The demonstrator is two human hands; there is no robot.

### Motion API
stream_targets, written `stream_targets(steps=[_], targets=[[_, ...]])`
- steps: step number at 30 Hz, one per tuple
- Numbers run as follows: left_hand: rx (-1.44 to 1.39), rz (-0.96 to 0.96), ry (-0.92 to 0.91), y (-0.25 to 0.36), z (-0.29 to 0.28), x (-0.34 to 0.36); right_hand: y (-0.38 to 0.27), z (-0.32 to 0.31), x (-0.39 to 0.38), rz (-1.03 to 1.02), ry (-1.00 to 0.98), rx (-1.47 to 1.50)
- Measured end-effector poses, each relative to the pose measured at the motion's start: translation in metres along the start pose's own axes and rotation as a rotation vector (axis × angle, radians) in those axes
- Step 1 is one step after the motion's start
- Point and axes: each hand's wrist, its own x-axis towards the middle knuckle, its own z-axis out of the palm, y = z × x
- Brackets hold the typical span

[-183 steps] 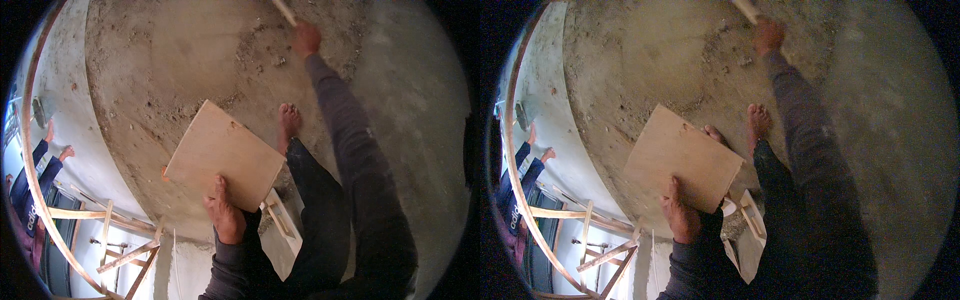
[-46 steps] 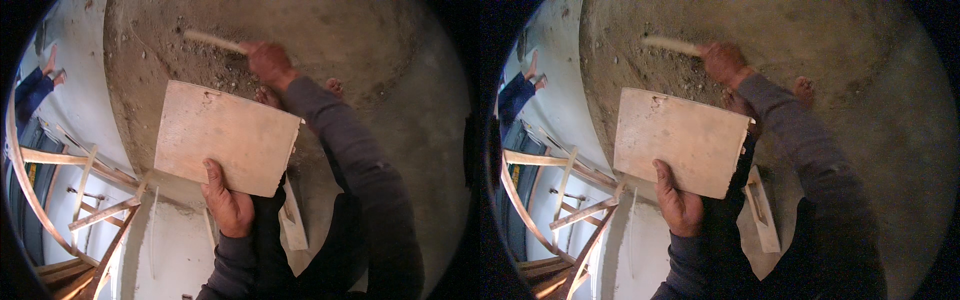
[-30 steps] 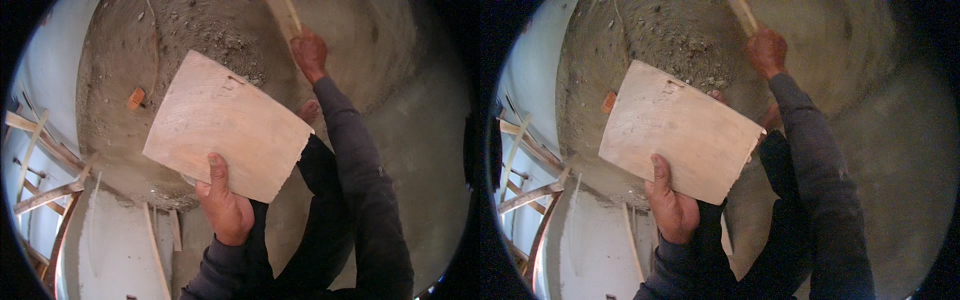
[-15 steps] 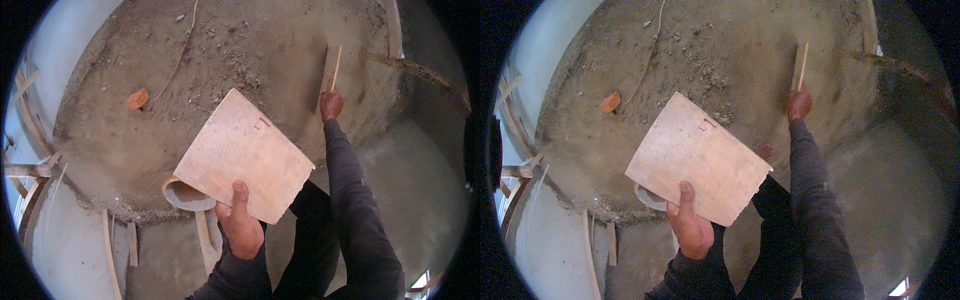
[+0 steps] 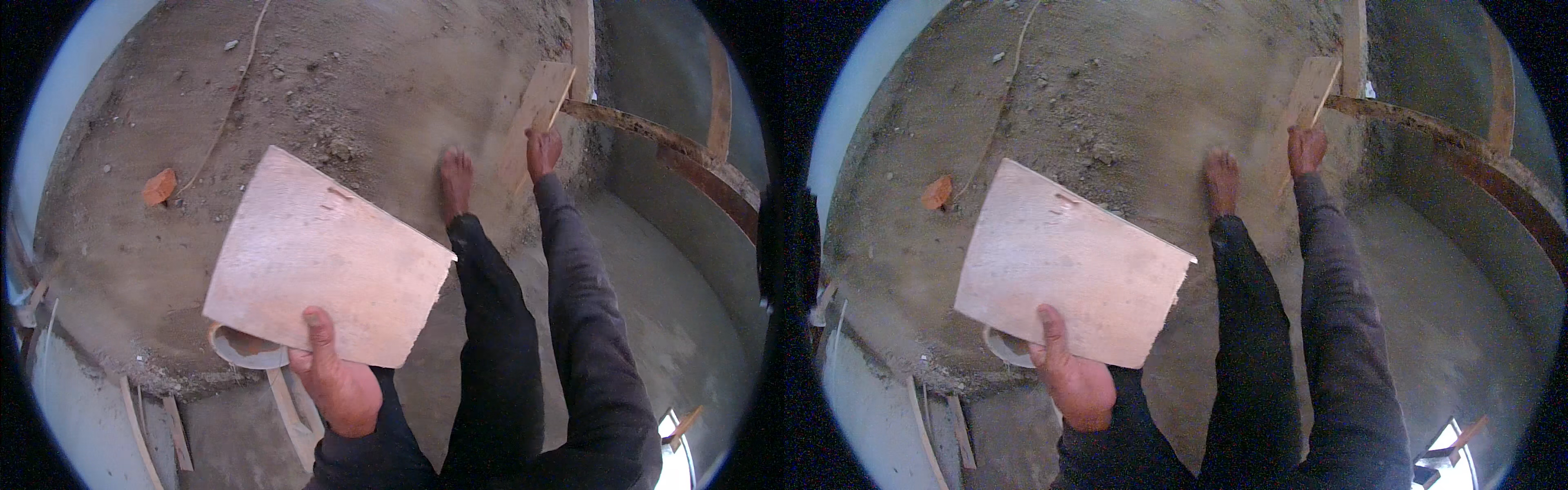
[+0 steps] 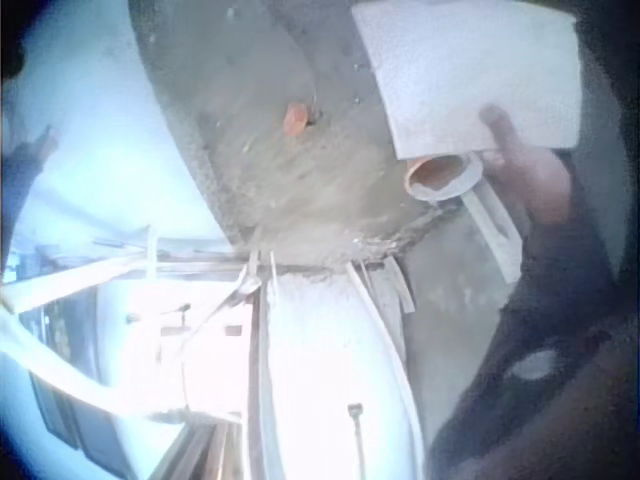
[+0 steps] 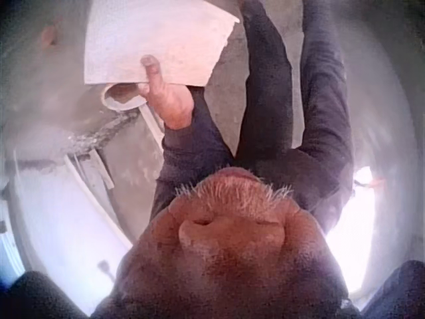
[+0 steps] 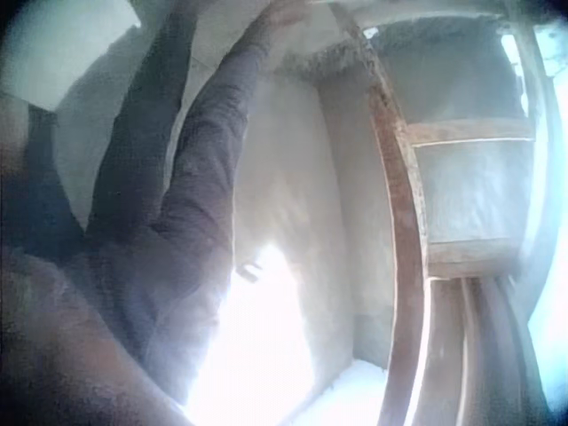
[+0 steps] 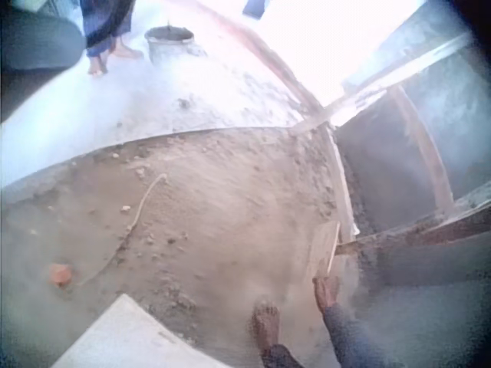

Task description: The person spreads material on the floor and smooths it using a wooden board and a piece of tile.

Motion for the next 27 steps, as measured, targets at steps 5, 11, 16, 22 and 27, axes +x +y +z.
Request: stream_targets(steps=[5, 11, 16, 22, 27], targets=[[-0.059, 0.075, 0.151, 0.004, 0.012, -0.001, 0.036, 0.036, 0.066, -0.013, 0.079, 0.064], [0.007, 0.152, 0.162, 0.005, 0.011, 0.0, 0.033, 0.051, 0.145, 0.281, -0.155, -0.041], [0.084, 0.126, 0.09, 0.008, 0.027, 0.003, 0.048, 0.075, 0.198, 0.346, 0.01, -0.073], [-0.047, 0.045, 0.051, 0.0, 0.048, -0.001, 0.014, 0.083, 0.196, 0.222, 0.138, -0.083], [-0.037, 0.052, 0.051, -0.006, 0.064, -0.006, -0.056, 0.076, 0.152, -0.109, -0.046, -0.189]])
